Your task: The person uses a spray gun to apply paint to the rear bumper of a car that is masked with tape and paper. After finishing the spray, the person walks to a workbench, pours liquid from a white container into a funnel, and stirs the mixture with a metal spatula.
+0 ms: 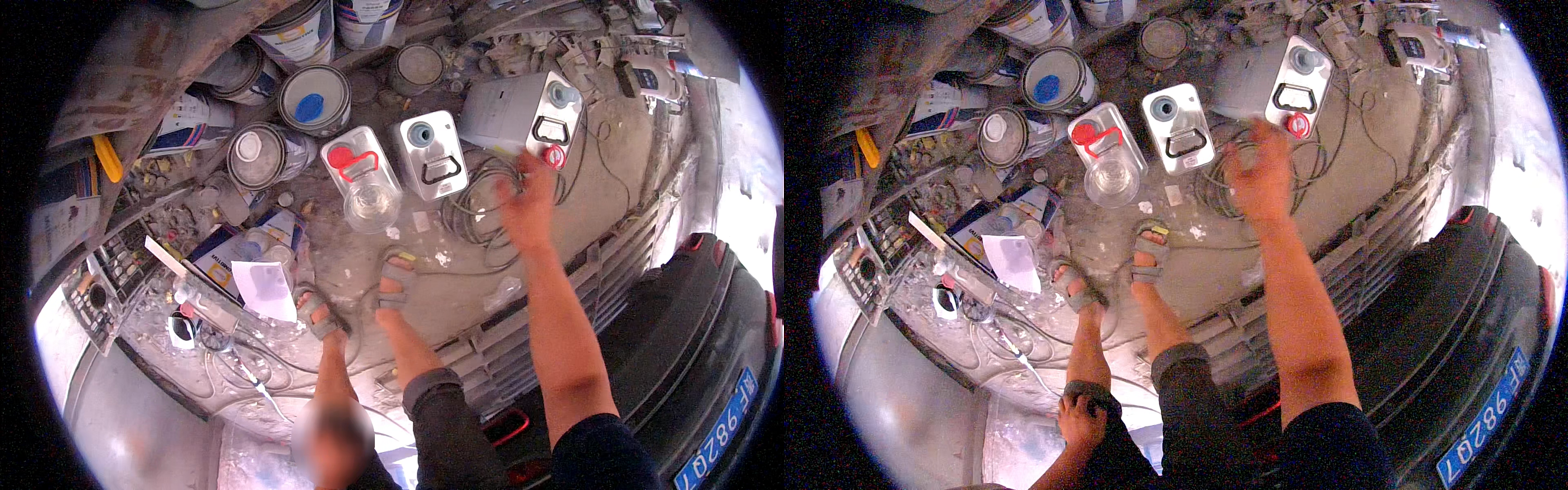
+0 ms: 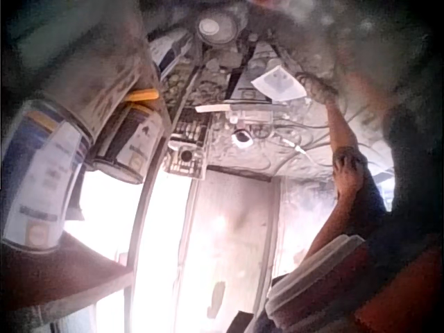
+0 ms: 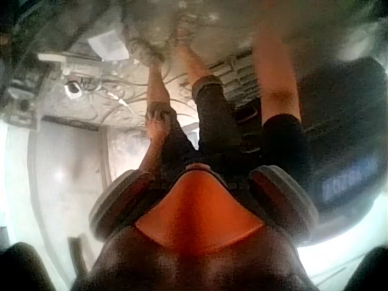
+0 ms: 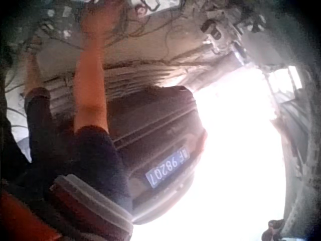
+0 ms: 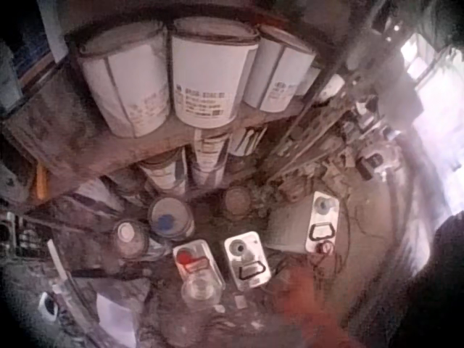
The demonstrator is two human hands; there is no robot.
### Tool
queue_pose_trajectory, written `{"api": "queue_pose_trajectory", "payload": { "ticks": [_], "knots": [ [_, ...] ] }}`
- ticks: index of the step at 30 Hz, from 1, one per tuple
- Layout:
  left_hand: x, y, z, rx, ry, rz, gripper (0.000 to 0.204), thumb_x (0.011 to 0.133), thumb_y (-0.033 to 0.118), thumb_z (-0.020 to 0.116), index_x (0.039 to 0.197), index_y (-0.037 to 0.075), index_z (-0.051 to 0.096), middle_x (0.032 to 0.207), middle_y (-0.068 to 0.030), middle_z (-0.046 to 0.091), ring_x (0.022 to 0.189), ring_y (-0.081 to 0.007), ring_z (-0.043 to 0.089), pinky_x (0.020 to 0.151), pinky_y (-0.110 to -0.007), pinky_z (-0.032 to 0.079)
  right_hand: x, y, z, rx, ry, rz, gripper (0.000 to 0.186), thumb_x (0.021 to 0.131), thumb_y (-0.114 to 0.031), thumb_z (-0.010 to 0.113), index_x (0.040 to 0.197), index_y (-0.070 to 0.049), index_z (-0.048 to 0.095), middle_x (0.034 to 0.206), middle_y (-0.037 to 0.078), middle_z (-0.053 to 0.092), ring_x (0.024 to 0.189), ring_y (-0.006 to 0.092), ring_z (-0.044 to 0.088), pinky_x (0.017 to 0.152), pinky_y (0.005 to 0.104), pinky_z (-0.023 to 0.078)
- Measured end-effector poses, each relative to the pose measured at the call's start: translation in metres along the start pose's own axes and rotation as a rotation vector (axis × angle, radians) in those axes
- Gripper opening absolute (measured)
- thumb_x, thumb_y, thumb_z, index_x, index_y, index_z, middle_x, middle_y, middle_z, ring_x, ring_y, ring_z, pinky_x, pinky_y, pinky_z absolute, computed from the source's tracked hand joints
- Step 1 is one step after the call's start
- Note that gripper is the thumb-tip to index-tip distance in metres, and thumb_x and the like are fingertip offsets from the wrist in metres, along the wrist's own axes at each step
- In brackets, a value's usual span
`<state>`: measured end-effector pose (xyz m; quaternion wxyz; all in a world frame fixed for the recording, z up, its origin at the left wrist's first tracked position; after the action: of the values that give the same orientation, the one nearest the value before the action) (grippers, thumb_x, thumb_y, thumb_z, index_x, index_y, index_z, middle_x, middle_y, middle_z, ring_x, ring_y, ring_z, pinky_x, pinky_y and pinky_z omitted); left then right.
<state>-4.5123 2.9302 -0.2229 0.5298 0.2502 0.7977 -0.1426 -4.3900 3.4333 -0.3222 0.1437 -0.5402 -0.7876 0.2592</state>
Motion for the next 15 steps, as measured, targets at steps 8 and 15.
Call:
{"api": "queue_pose_trajectory", "payload": {
  "ticks": [8,15],
  "knots": [
    [-0.001,-0.015,0.01,-0.013,0.028,0.065,0.036,0.066,0.028,0.063,0.096,0.009,0.06,0.109,-0.0217,0.048,0.106,-0.0413,0.044,0.086,-0.052,0.04,0.011,0.007,0.149,-0.496,-0.389,0.279,0.119,0.059,-0.059,0.074,0.144,-0.014,0.005,0.145,0.032,0.009,0.134,0.0471,0.01,0.104,0.0597,0.018],
    [-0.003,-0.03,0.024,0.012,0.243,0.294,0.032,0.066,0.027,0.063,0.093,0.01,0.061,0.11,-0.0191,0.049,0.106,-0.0404,0.045,0.086,-0.052,0.04,0.013,0.016,0.163,-0.483,-0.351,0.238,0.107,0.062,-0.043,0.073,0.144,-0.019,0.008,0.141,0.028,0.018,0.131,0.0443,0.02,0.101,0.0617,0.021]
  ]
}}
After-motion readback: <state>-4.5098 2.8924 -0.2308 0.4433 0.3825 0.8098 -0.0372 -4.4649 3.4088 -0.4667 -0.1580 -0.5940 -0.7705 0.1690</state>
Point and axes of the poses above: each hand's wrist, its own x-axis towards the middle knuckle, its own z-axis out of the palm, y = z × x, the point moved 4 cm from there along x, towards the middle knuckle
